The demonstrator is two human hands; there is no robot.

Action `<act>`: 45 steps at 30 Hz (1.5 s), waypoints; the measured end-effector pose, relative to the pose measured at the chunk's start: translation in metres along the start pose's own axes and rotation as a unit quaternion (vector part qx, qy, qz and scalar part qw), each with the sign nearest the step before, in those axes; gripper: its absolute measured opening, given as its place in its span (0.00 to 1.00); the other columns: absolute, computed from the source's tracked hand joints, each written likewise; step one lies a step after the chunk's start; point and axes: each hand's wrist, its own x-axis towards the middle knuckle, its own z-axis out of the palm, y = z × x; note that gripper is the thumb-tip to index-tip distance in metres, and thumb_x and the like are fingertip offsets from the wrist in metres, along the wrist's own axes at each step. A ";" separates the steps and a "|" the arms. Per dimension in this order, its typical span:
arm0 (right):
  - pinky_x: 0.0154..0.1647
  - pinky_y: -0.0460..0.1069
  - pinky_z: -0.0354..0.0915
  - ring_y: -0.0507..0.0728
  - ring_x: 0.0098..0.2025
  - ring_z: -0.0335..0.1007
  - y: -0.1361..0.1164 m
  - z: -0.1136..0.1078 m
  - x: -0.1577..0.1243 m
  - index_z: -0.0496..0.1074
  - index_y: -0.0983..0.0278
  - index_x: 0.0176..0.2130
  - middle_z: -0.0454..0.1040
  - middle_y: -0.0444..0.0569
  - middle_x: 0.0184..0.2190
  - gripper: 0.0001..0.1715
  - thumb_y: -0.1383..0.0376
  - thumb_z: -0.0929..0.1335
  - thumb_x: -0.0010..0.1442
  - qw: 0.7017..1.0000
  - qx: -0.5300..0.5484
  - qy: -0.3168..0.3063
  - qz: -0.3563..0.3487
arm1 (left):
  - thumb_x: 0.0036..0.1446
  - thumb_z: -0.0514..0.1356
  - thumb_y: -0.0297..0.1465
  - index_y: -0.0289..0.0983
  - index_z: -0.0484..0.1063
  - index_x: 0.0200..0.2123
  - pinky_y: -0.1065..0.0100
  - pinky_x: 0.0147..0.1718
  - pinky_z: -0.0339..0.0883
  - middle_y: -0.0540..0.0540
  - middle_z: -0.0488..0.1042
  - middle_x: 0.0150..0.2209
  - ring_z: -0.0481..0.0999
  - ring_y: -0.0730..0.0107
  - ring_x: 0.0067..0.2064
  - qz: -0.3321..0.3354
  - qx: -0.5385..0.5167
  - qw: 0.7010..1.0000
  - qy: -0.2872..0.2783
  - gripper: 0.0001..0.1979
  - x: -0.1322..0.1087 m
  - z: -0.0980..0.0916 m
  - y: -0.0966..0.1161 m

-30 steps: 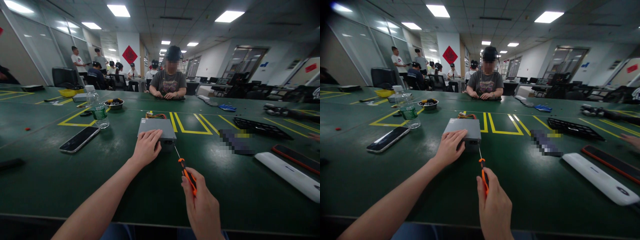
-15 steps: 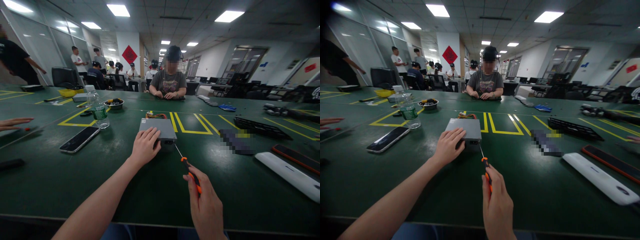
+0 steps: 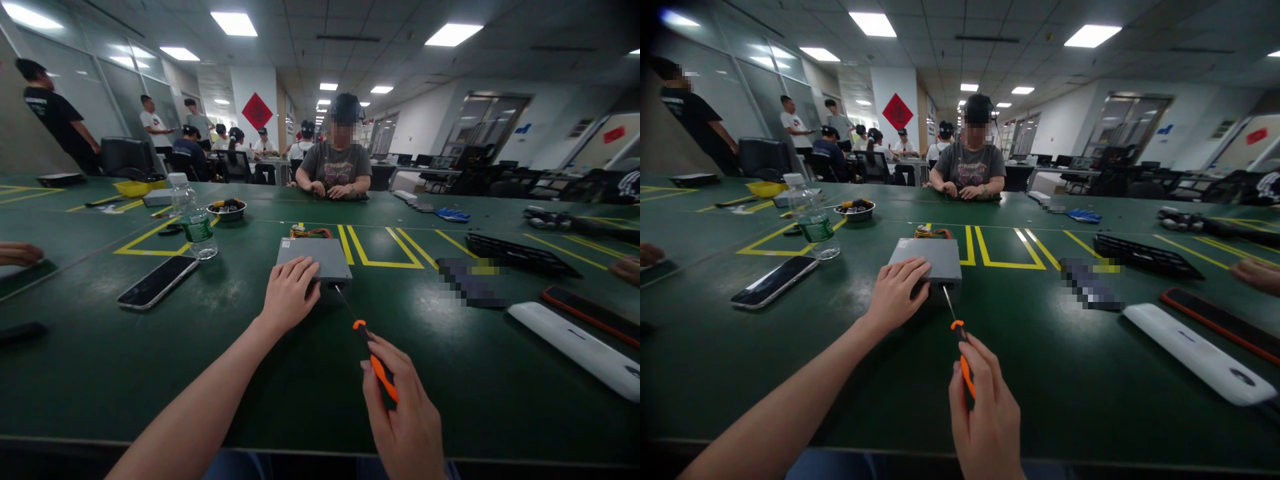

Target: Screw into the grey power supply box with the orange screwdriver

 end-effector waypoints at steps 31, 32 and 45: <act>0.35 0.51 0.71 0.59 0.44 0.72 -0.024 0.031 0.001 0.63 0.67 0.47 0.70 0.61 0.46 0.18 0.72 0.54 0.62 0.987 -0.133 -0.013 -0.090 | 0.56 0.52 0.31 0.38 0.66 0.48 0.57 0.47 0.58 0.44 0.70 0.48 0.65 0.59 0.49 -0.010 -0.023 1.000 0.016 0.16 0.001 0.003 0.005; 0.34 0.50 0.71 0.58 0.43 0.72 -0.024 0.030 0.001 0.62 0.68 0.47 0.71 0.61 0.44 0.17 0.71 0.54 0.62 0.990 -0.122 -0.008 -0.074 | 0.56 0.52 0.31 0.38 0.66 0.48 0.57 0.47 0.58 0.44 0.70 0.48 0.65 0.58 0.49 -0.012 -0.025 0.999 0.016 0.16 0.001 0.003 0.005; 0.39 0.53 0.72 0.59 0.49 0.67 -0.025 0.033 -0.006 0.57 0.65 0.52 0.63 0.61 0.51 0.18 0.66 0.55 0.63 0.999 -0.032 0.021 0.036 | 0.53 0.54 0.32 0.38 0.65 0.48 0.55 0.46 0.57 0.43 0.70 0.48 0.65 0.56 0.49 -0.024 -0.015 1.000 0.007 0.17 0.002 0.001 0.009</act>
